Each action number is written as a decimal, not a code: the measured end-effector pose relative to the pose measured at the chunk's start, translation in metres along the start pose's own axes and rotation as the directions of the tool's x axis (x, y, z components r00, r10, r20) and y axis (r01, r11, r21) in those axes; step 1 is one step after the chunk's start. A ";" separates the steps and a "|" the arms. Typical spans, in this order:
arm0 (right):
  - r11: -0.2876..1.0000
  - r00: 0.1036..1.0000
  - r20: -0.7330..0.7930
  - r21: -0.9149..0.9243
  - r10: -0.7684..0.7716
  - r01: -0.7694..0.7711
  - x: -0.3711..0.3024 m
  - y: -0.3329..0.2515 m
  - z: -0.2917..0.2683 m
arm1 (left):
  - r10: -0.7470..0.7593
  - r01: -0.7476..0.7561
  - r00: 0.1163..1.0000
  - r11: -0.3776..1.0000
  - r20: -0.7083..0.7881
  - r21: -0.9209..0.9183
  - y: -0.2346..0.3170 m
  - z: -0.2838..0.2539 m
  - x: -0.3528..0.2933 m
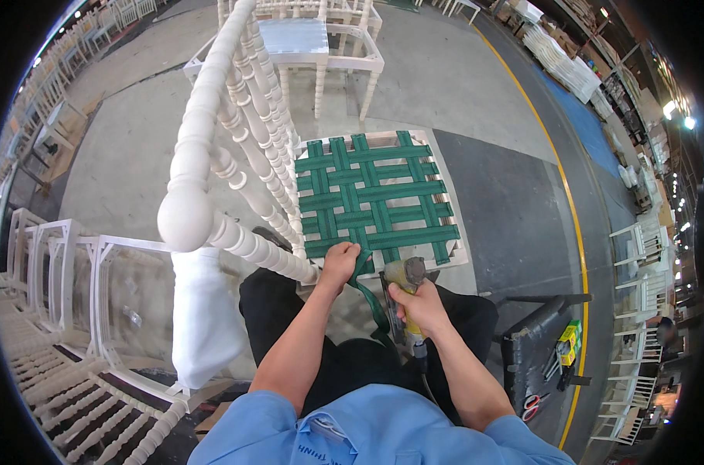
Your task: The person weaves green straps into the seat frame of a white wooden chair. They thread the straps through the frame, use a staple gun to secure them, and trim excess strap with scissors.
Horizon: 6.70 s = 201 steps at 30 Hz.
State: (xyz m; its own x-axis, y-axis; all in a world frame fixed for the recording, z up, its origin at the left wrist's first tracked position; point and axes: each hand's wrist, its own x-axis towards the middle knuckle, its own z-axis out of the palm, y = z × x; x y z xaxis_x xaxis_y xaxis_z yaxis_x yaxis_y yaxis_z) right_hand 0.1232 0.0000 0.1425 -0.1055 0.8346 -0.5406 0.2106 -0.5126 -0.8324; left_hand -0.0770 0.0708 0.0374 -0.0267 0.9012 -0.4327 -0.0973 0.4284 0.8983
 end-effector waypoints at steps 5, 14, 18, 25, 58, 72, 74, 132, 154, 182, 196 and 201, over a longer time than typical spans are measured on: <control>0.999 1.000 -0.003 -0.042 0.025 -0.025 0.017 0.002 0.008 | -0.016 0.016 1.000 1.000 0.004 -0.016 0.002 0.001 0.004; 0.990 0.997 -0.036 -0.125 0.065 -0.069 0.028 0.009 0.022 | -0.067 0.071 0.997 0.991 0.035 -0.118 0.007 -0.007 0.002; 0.991 0.999 -0.029 -0.124 0.044 -0.047 0.032 0.009 0.022 | -0.093 0.101 0.993 0.985 0.066 -0.140 0.006 -0.008 0.008; 0.994 0.999 0.003 -0.098 0.050 -0.050 0.030 0.009 0.034 | -0.074 0.086 0.994 0.985 0.082 -0.153 -0.010 -0.010 0.017; 0.961 0.429 -0.885 0.252 0.181 0.113 -0.242 0.075 -0.368 | 0.443 -0.359 0.892 0.584 0.085 0.728 -0.018 0.026 -0.073; 0.836 0.356 -0.879 0.083 0.318 -0.542 -0.222 0.206 -0.431 | -0.543 0.403 0.835 0.717 -0.092 -0.569 -0.032 0.065 -0.064; 0.791 0.285 -0.936 -0.013 0.205 -0.611 -0.253 0.214 -0.434 | -0.499 0.385 0.866 0.698 -0.024 -0.604 -0.037 0.078 -0.059; 0.672 0.731 -0.222 -0.621 -0.645 0.404 -0.027 0.008 -0.106 | -0.077 0.115 0.985 0.960 0.154 -0.256 0.045 -0.040 -0.130; 0.692 -0.039 -0.961 -0.168 -0.273 -0.702 -0.265 0.238 -0.367 | -0.268 0.310 0.925 0.942 0.270 -0.129 0.025 0.060 -0.086; 0.798 0.959 -0.056 -0.542 0.277 -0.262 0.174 -0.038 -0.058 | -0.338 0.480 0.868 0.386 0.364 -0.788 0.000 0.114 0.012; 0.953 0.949 -0.152 -0.171 -0.276 0.250 0.189 -0.060 -0.084 | -0.232 0.286 0.932 0.942 0.277 -0.176 0.056 0.085 -0.032; 0.732 0.881 -0.160 -0.632 -0.445 0.255 0.211 -0.071 -0.080 | -0.220 0.333 0.943 0.635 0.251 -0.697 0.088 0.098 0.044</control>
State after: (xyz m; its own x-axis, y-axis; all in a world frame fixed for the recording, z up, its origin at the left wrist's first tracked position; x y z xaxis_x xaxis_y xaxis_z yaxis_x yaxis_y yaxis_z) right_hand 0.1640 0.2287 0.0973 -0.0316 0.9957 -0.0867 0.7413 -0.0348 -0.6702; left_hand 0.0107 0.1541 0.1046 0.2456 0.7720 -0.5862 -0.7644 0.5261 0.3726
